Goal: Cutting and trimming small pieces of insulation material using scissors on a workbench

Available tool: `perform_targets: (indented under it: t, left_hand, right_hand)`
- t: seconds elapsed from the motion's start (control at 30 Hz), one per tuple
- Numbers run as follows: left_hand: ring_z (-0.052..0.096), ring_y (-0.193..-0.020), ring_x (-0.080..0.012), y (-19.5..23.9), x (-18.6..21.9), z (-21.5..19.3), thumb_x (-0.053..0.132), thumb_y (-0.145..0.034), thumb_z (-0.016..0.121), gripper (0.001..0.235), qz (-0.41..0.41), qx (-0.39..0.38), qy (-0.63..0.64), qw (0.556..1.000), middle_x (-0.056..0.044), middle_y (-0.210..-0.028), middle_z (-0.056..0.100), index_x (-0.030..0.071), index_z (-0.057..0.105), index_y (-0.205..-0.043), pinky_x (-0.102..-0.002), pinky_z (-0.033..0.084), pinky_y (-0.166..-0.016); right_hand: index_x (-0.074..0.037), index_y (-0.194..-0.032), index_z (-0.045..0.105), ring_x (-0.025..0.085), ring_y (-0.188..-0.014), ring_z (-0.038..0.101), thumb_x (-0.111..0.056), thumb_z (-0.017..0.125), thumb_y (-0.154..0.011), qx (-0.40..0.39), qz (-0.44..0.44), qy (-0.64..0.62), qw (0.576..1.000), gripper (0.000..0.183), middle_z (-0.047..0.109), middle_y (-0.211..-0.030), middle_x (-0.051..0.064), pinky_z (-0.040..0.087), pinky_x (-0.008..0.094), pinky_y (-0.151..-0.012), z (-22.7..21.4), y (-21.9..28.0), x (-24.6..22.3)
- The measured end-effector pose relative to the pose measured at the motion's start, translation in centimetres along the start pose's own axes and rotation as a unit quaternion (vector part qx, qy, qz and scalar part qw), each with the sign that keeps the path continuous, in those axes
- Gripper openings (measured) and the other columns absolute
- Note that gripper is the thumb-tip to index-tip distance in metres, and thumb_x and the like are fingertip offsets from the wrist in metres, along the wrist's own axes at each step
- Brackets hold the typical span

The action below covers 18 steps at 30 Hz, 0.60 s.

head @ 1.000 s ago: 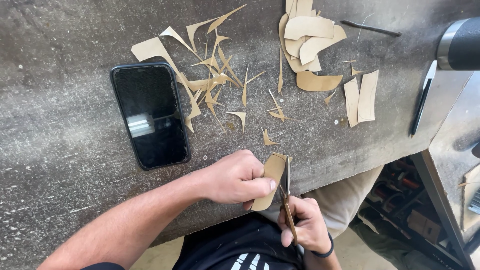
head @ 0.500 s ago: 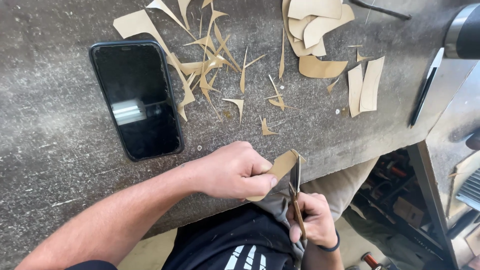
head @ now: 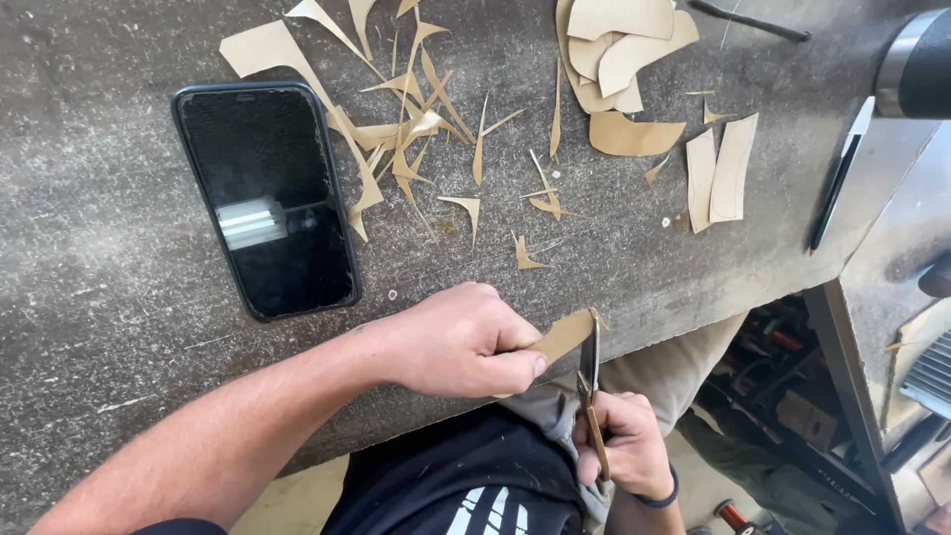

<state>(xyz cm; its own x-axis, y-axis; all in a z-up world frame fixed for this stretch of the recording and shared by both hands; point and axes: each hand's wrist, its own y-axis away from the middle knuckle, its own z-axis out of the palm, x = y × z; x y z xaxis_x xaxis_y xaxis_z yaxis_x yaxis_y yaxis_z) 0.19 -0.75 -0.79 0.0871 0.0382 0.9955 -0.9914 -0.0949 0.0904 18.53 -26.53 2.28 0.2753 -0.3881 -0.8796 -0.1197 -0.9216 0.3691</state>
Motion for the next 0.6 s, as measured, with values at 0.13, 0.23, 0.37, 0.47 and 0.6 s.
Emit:
perform_targets:
  t: [0.13,0.23,0.37,0.47,0.6]
  left_hand:
    - [0.021,-0.055,-0.0160,0.0,-0.1,0.1,0.026,-0.088,0.054,0.041,-0.007,-0.008,-0.011,1.000,-0.001,-0.058,0.020,0.013,0.027,-0.061,-0.038,0.025,-0.052]
    - [0.021,-0.052,-0.0156,0.1,0.3,-0.3,0.026,-0.088,0.055,0.044,-0.013,-0.025,-0.010,1.000,0.000,-0.054,0.020,0.013,0.026,-0.058,-0.038,0.025,-0.051]
    - [0.030,-0.055,-0.0131,0.0,0.7,-1.1,0.025,-0.093,0.054,0.032,-0.012,-0.006,0.052,0.999,0.001,-0.057,0.032,0.014,0.040,-0.067,-0.034,0.032,-0.054]
    - [0.037,-0.056,-0.0129,-0.1,0.2,-0.7,0.032,-0.100,0.052,0.033,-0.006,0.020,0.048,0.999,0.002,-0.058,0.039,0.015,0.050,-0.071,-0.033,0.036,-0.055]
    - [0.034,-0.052,-0.0138,-0.2,-0.4,0.1,0.032,-0.102,0.054,0.043,-0.006,0.067,0.018,0.998,0.002,-0.054,0.034,0.014,0.039,-0.066,-0.036,0.032,-0.052]
  right_hand:
    - [-0.014,-0.067,0.057,0.007,-0.048,0.040,-0.070,0.073,-0.075,-0.012,0.005,-0.006,1.000,0.058,0.055,-0.057,-0.006,0.030,0.024,-0.045,-0.4,0.3,0.2]
    - [-0.015,-0.067,0.060,0.007,-0.047,0.031,-0.069,0.074,-0.075,-0.023,0.014,-0.005,1.000,0.057,0.044,-0.051,-0.009,0.024,0.025,-0.043,-0.8,0.6,0.3]
    - [-0.016,-0.067,0.061,0.007,-0.044,0.037,-0.070,0.074,-0.073,-0.035,0.005,0.010,0.999,0.056,0.048,-0.051,-0.008,0.027,0.024,-0.042,-1.0,0.4,0.2]
    - [-0.017,-0.068,0.061,0.007,-0.044,0.038,-0.071,0.074,-0.073,-0.049,0.019,0.018,0.998,0.056,0.050,-0.051,-0.008,0.028,0.024,-0.042,-0.8,0.3,0.5]
    - [-0.016,-0.067,0.059,0.007,-0.045,0.038,-0.074,0.072,-0.074,-0.066,0.028,0.023,0.997,0.060,0.049,-0.052,-0.008,0.029,0.024,-0.042,-0.8,-0.2,0.1]
